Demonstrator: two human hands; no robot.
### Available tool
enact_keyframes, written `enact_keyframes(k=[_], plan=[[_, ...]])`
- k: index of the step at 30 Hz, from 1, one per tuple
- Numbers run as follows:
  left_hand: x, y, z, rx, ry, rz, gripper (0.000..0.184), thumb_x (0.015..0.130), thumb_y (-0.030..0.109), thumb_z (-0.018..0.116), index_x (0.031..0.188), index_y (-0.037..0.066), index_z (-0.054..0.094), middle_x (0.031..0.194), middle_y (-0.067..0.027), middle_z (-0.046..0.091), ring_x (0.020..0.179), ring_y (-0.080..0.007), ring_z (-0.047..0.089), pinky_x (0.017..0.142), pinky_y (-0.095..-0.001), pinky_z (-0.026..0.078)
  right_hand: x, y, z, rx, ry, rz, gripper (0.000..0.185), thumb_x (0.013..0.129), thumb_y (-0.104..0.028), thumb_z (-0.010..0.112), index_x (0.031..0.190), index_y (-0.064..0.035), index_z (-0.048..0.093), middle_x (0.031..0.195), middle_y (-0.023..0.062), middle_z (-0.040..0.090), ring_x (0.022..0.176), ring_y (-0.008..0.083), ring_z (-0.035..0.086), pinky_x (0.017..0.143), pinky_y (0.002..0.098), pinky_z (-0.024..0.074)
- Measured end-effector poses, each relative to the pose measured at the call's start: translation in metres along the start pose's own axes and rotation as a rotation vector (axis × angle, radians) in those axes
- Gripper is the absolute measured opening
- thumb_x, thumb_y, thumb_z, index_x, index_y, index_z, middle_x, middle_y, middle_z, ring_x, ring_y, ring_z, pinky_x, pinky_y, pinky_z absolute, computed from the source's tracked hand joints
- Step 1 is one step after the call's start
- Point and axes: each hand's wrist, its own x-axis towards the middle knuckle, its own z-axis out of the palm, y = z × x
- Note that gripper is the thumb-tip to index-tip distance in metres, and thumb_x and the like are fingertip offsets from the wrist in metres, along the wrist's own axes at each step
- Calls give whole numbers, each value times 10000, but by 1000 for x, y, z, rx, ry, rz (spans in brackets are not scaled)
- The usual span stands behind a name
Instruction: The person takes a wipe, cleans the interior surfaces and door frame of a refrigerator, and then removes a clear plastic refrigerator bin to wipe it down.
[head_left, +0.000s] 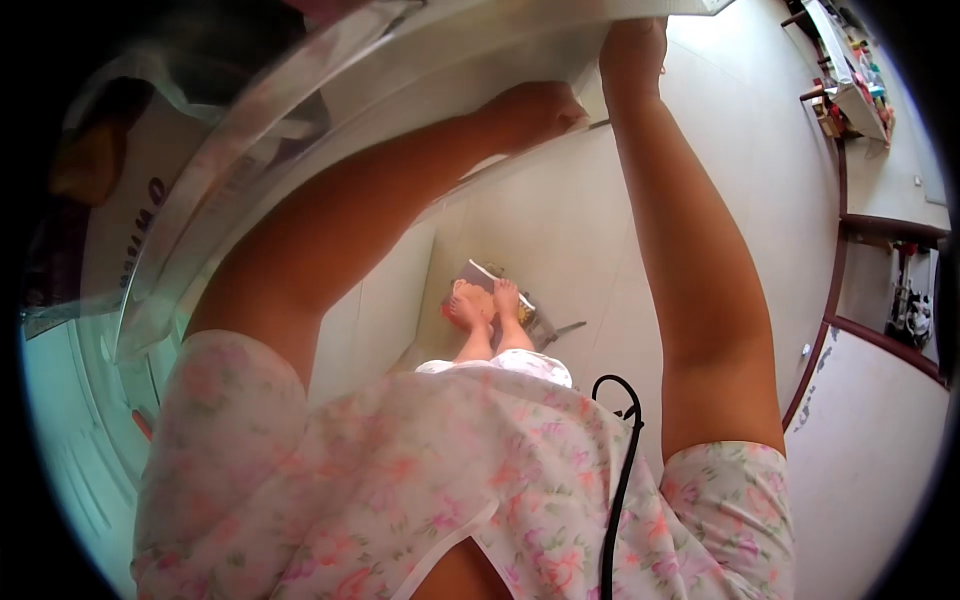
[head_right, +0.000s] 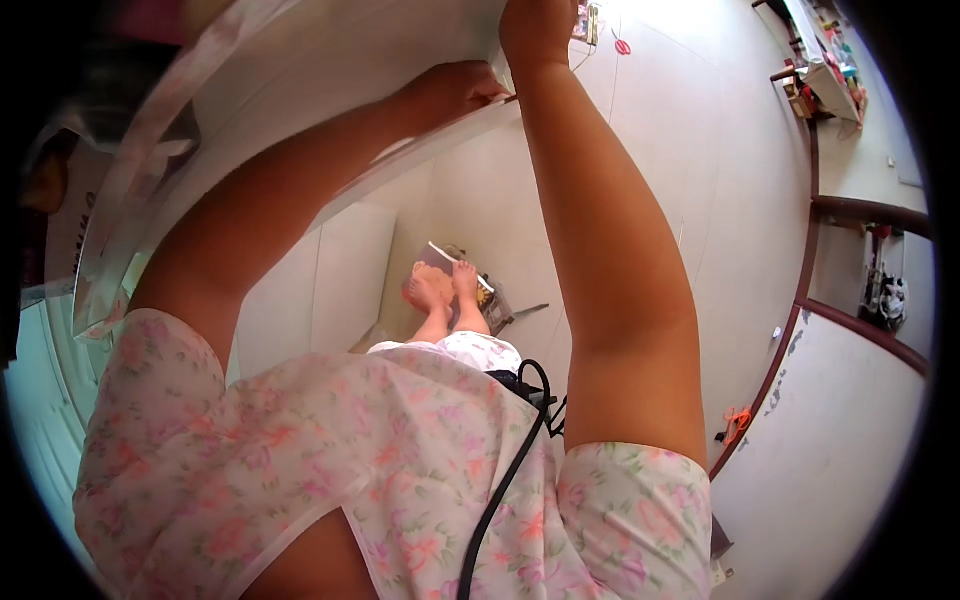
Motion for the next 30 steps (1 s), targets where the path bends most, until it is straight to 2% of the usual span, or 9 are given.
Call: enact_keyframes(k=[6, 11, 15, 20, 24, 25, 26, 29, 30], plan=[[13, 19, -27, -55, -413, -151, 130, 808, 60, 475, 719, 23, 562, 649, -119, 533, 627, -244, 468, 618, -382, 397, -2, -1, 0, 38, -2, -178, 494, 963, -376, 366, 1078, 56, 573, 1058, 233, 600, 1002, 384, 530, 881, 416, 415], [4, 41, -38, -146, -479, -233, 107, 781, 46, 487, 722, 44, 576, 669, -116, 553, 634, -251, 458, 622, -395, 400, -1, 11, -5, 78, 69, -143, 441, 953, -325, 417, 1123, 55, 565, 1090, 201, 607, 1021, 306, 540, 889, 389, 423], [-41, 35, -56, 60, -481, -217, 79, 768, 69, 528, 762, 53, 605, 713, -125, 588, 667, -279, 502, 652, -398, 422, -6, -1, -9, 269, 57, -60, 382, 953, -272, 425, 1133, 35, 566, 1113, 155, 590, 1034, 249, 514, 905, 359, 415], [-115, 35, -91, 177, -395, -234, 95, 768, 108, 569, 800, 72, 651, 846, -120, 624, 784, -311, 585, 683, -406, 453, -5, -6, -6, 137, 79, -35, 427, 964, -309, 374, 1156, 40, 530, 1150, 175, 563, 1058, 306, 513, 916, 362, 408], [-150, 58, -125, 351, -695, -468, 92, 815, 138, 559, 855, 81, 618, 919, -99, 588, 903, -287, 567, 783, -370, 450, -1, 0, -3, 9, 78, -17, 498, 980, -366, 302, 1183, 40, 505, 1239, 186, 498, 1127, 326, 494, 937, 356, 401], [-154, 63, -129, 406, -796, -548, 82, 811, 128, 557, 851, 92, 619, 918, -91, 588, 891, -286, 566, 789, -370, 449, -7, -30, -11, 176, 13, 154, 481, 981, -354, 318, 1207, 30, 498, 1258, 183, 483, 1162, 312, 475, 966, 359, 385], [-157, 60, -131, 416, -792, -548, 82, 811, 128, 557, 851, 92, 619, 918, -91, 588, 891, -286, 566, 789, -370, 449, -6, -30, -8, 183, 19, 148, 481, 981, -354, 318, 1207, 30, 498, 1258, 183, 483, 1162, 312, 475, 966, 359, 385], [-159, 30, -112, 340, -297, -230, 119, 797, 132, 581, 878, 128, 668, 882, -67, 589, 894, -263, 575, 738, -389, 479, -9, -22, 1, 159, 105, -42, 456, 979, -339, 340, 1221, 16, 494, 1263, 180, 485, 1166, 307, 473, 987, 360, 370], [-142, 37, -107, 289, -196, -261, 129, 806, 135, 581, 909, 129, 658, 877, -67, 583, 905, -259, 571, 733, -385, 481, -9, -21, 2, 174, 104, -31, 442, 978, -326, 350, 1225, 11, 493, 1271, 182, 480, 1170, 309, 471, 992, 359, 366]])
